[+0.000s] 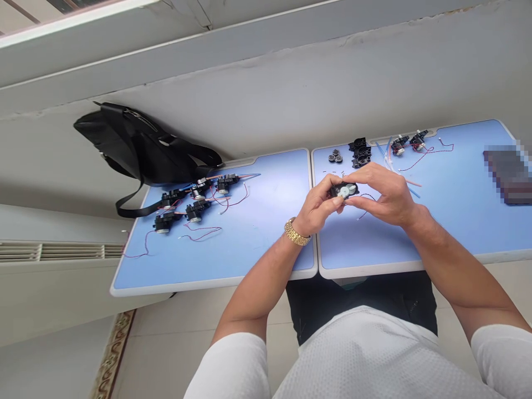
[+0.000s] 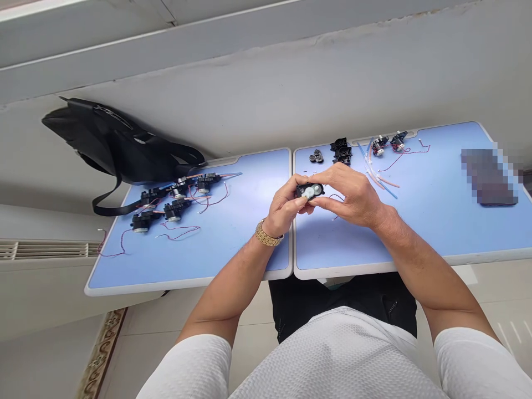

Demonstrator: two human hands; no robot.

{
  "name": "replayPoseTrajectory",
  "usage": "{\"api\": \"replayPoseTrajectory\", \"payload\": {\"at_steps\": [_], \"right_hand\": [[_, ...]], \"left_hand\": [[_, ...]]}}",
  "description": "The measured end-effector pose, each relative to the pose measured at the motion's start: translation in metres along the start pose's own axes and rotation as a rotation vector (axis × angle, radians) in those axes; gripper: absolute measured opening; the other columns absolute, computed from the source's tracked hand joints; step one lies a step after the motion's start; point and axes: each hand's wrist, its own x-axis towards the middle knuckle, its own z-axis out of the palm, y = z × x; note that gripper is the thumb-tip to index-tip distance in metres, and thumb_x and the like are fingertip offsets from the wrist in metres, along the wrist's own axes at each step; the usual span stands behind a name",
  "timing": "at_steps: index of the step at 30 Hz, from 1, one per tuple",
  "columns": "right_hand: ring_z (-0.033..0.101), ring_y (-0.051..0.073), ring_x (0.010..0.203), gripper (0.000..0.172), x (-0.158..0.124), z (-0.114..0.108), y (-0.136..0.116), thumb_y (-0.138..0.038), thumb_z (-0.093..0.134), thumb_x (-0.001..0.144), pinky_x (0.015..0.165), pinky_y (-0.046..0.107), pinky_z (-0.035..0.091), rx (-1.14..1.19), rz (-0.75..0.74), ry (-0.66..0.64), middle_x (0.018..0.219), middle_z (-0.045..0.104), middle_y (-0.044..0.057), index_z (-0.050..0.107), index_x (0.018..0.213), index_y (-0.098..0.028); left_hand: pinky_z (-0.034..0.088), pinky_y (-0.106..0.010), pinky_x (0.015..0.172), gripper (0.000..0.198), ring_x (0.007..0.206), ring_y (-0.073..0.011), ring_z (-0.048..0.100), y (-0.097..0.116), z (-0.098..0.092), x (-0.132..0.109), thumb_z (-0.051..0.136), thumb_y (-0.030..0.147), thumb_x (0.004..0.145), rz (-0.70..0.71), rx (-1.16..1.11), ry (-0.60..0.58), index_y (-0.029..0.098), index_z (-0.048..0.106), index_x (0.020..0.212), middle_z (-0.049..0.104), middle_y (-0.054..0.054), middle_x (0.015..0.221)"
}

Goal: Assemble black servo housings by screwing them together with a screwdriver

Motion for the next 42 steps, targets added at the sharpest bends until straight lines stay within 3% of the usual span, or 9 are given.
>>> {"api": "replayPoseTrajectory", "payload": {"at_steps": [6, 12, 16, 19, 23, 27, 31, 37, 42], "right_hand": [[0.078, 0.021, 0.082, 0.021, -0.001, -0.004, 0.005, -0.04, 0.088, 0.106, 0.08, 0.039, 0.063, -0.016, 0.027, 0.0, 0.097, 0.088, 0.001, 0.084, 0.124, -0.03], [0.079, 0.02, 0.083, 0.016, -0.005, -0.006, 0.01, -0.034, 0.09, 0.103, 0.083, 0.038, 0.063, -0.006, 0.101, -0.012, 0.095, 0.088, 0.0, 0.086, 0.117, -0.028], [0.08, 0.021, 0.084, 0.014, -0.007, -0.005, 0.012, -0.037, 0.089, 0.102, 0.08, 0.037, 0.063, -0.022, 0.192, -0.012, 0.096, 0.088, 0.001, 0.087, 0.111, -0.027], [0.08, 0.021, 0.085, 0.017, -0.007, -0.007, 0.011, -0.04, 0.09, 0.1, 0.079, 0.037, 0.064, -0.006, 0.251, -0.041, 0.097, 0.089, 0.002, 0.087, 0.11, -0.027], [0.081, 0.021, 0.084, 0.022, -0.005, -0.014, 0.01, -0.049, 0.083, 0.105, 0.079, 0.037, 0.065, 0.004, 0.312, -0.122, 0.096, 0.088, 0.001, 0.087, 0.11, -0.028], [0.08, 0.021, 0.082, 0.03, -0.002, -0.024, 0.021, -0.053, 0.071, 0.113, 0.077, 0.038, 0.064, -0.093, 0.39, 0.069, 0.093, 0.087, 0.001, 0.085, 0.101, -0.029], [0.08, 0.023, 0.086, 0.012, -0.009, -0.031, 0.047, -0.034, 0.075, 0.105, 0.084, 0.042, 0.068, -0.268, 0.483, 0.246, 0.1, 0.089, 0.003, 0.086, 0.107, -0.029], [0.081, 0.037, 0.118, 0.032, -0.034, -0.021, 0.086, -0.028, 0.074, 0.101, 0.111, 0.064, 0.064, -0.418, 0.405, -0.023, 0.127, 0.089, 0.012, 0.086, 0.13, -0.025], [0.071, 0.042, 0.13, 0.042, -0.045, -0.008, 0.102, -0.026, 0.073, 0.102, 0.113, 0.068, 0.059, -0.549, 0.383, -0.145, 0.141, 0.083, 0.017, 0.082, 0.142, -0.022]], "left_hand": [[0.048, -0.026, 0.053, 0.049, 0.063, -0.0137, 0.064, -0.004, -0.003, 0.002, 0.072, 0.068, 0.108, -0.082, -0.01, -0.043, 0.023, 0.069, 0.126, 0.074, -0.001, 0.084], [0.057, -0.024, 0.057, 0.053, 0.077, -0.0145, 0.078, -0.006, -0.008, 0.004, 0.069, 0.064, 0.112, -0.097, 0.008, -0.073, 0.023, 0.072, 0.144, 0.079, -0.01, 0.117], [0.068, -0.028, 0.073, 0.057, 0.088, -0.0152, 0.079, -0.011, -0.006, 0.006, 0.085, 0.058, 0.104, -0.059, 0.006, -0.071, 0.024, 0.073, 0.148, 0.077, -0.012, 0.131], [0.069, -0.03, 0.079, 0.056, 0.1, -0.0174, 0.078, -0.014, -0.002, 0.007, 0.093, 0.049, 0.099, -0.064, 0.029, -0.024, 0.022, 0.075, 0.144, 0.079, -0.013, 0.132], [0.067, -0.03, 0.075, 0.052, 0.088, -0.0149, 0.076, -0.017, -0.001, 0.006, 0.092, 0.052, 0.1, -0.107, 0.089, 0.014, 0.02, 0.08, 0.138, 0.083, -0.01, 0.118], [0.059, -0.028, 0.067, 0.046, 0.072, -0.0115, 0.065, -0.012, -0.001, 0.006, 0.096, 0.052, 0.094, -0.128, 0.234, 0.014, 0.02, 0.086, 0.127, 0.083, -0.006, 0.102], [0.056, -0.028, 0.066, 0.039, 0.072, -0.0136, 0.066, -0.003, 0.013, 0.003, 0.094, 0.047, 0.093, -0.183, 0.235, -0.143, 0.019, 0.087, 0.119, 0.083, -0.005, 0.094], [0.051, -0.028, 0.072, 0.03, 0.073, -0.0147, 0.065, -0.001, 0.042, -0.004, 0.088, 0.045, 0.099, -0.199, 0.332, -0.372, 0.023, 0.087, 0.119, 0.083, -0.001, 0.092], [0.054, -0.03, 0.077, 0.034, 0.078, -0.0171, 0.069, -0.005, 0.042, -0.003, 0.09, 0.045, 0.099, -0.139, 0.387, -0.32, 0.023, 0.087, 0.124, 0.084, -0.003, 0.093]]}}
